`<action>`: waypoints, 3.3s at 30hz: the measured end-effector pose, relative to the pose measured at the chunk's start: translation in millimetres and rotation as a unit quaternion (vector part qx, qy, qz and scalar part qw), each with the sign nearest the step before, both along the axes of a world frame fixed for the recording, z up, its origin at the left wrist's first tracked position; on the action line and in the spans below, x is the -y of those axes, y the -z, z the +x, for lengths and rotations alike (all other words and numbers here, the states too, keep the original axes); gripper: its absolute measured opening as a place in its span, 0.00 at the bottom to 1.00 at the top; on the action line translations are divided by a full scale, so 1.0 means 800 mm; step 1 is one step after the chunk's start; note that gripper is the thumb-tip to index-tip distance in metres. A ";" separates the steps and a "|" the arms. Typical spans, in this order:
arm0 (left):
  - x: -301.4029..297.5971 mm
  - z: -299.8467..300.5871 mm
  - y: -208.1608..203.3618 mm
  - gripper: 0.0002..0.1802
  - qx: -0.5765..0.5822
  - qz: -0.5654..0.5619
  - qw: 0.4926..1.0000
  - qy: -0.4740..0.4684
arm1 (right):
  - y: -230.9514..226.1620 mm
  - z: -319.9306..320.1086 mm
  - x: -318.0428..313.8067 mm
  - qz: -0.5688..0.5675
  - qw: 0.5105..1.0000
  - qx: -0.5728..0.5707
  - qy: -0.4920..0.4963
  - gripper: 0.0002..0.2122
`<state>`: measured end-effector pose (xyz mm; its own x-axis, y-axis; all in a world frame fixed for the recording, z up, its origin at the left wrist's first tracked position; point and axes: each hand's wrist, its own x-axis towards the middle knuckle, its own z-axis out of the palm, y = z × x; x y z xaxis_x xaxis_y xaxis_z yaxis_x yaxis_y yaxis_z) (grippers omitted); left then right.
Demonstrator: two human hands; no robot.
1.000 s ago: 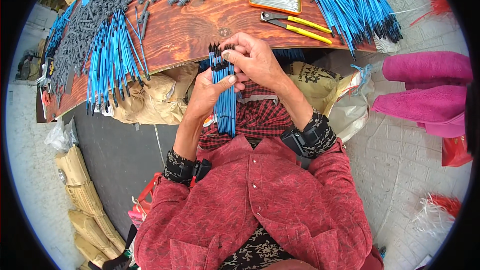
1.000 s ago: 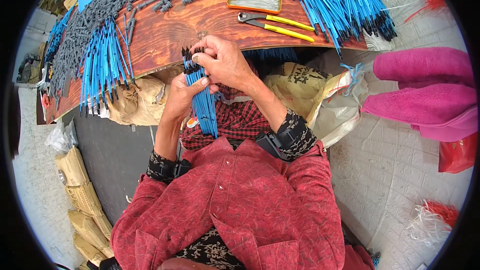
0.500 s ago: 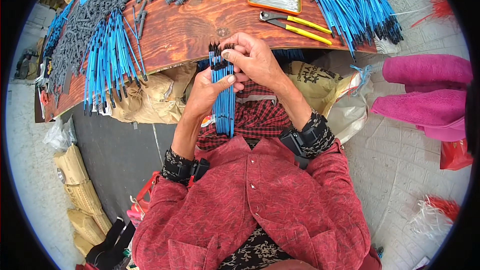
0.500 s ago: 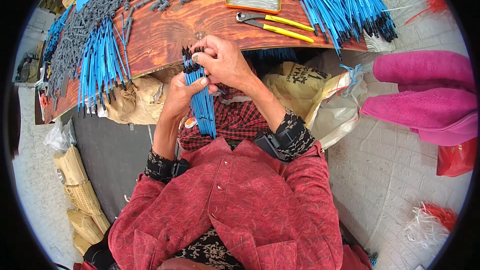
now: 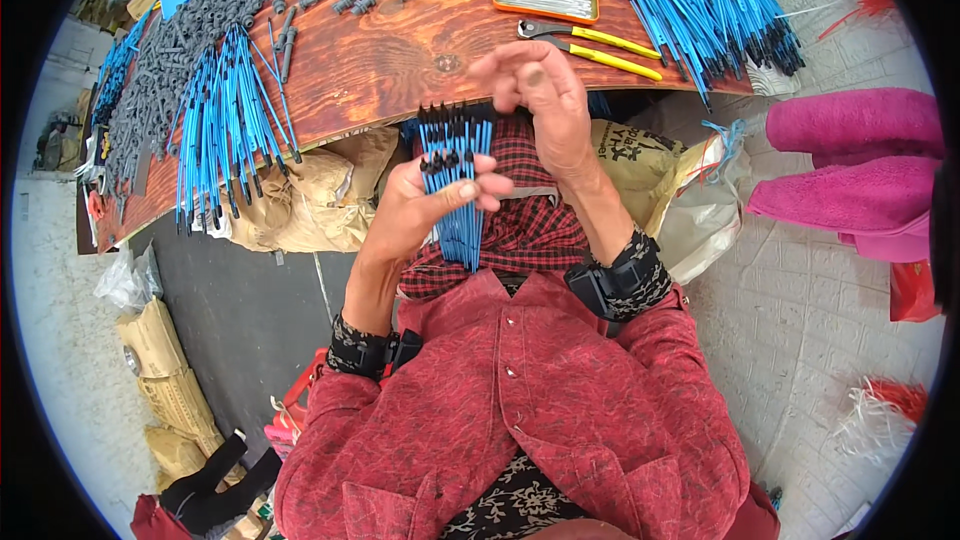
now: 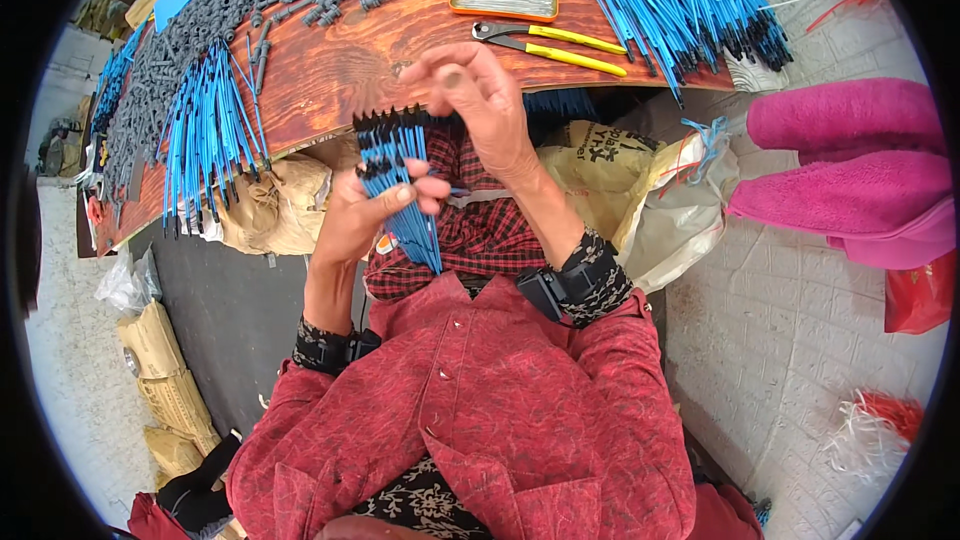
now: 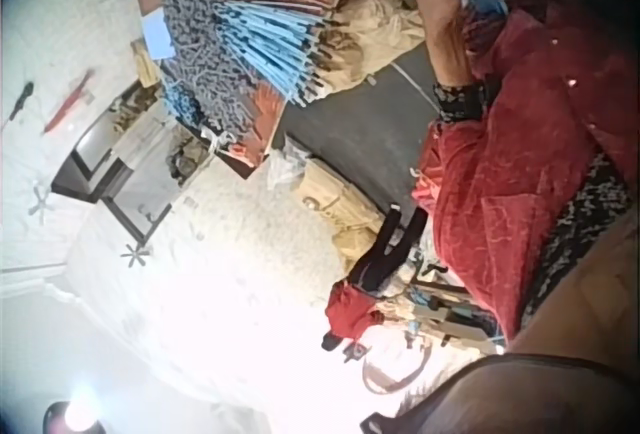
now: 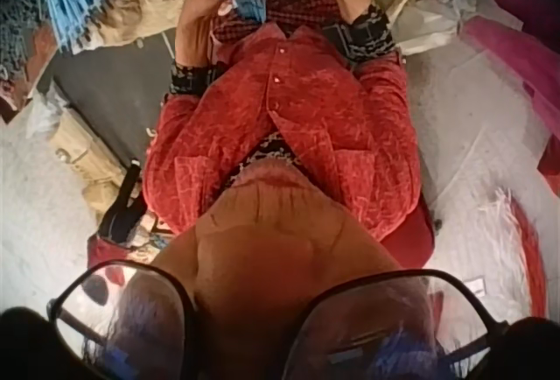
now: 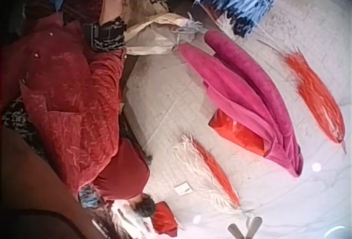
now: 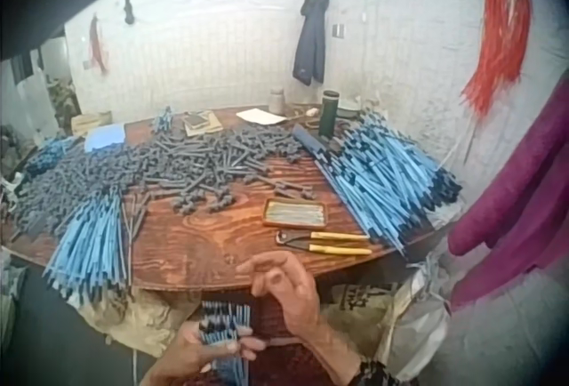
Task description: Assembling small blue plastic components onto bundles of wires at a manufacturing workbench.
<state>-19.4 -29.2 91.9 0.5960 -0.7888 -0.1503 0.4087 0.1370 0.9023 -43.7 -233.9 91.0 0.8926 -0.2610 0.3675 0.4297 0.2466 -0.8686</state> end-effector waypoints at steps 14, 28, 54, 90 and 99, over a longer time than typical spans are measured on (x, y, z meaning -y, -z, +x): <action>0.051 0.059 0.036 0.28 -0.040 -0.023 0.996 -0.072 | 0.138 -0.049 -0.077 0.227 0.908 -0.228 -0.267 0.31; 0.064 0.072 0.044 0.26 0.017 -0.022 0.994 -0.101 | 0.145 -0.012 -0.056 0.161 0.925 -0.246 -0.241 0.19; 0.085 0.075 0.050 0.21 0.049 0.020 0.993 -0.110 | 0.163 -0.007 -0.025 0.065 0.900 -0.278 -0.329 0.14; 0.079 0.082 0.082 0.18 0.119 -0.064 0.989 -0.063 | 0.189 0.034 -0.008 -0.054 0.931 -0.271 -0.240 0.18; 0.078 0.082 0.087 0.15 0.123 -0.088 0.987 -0.052 | 0.198 0.006 0.010 -0.144 0.916 -0.291 -0.235 0.41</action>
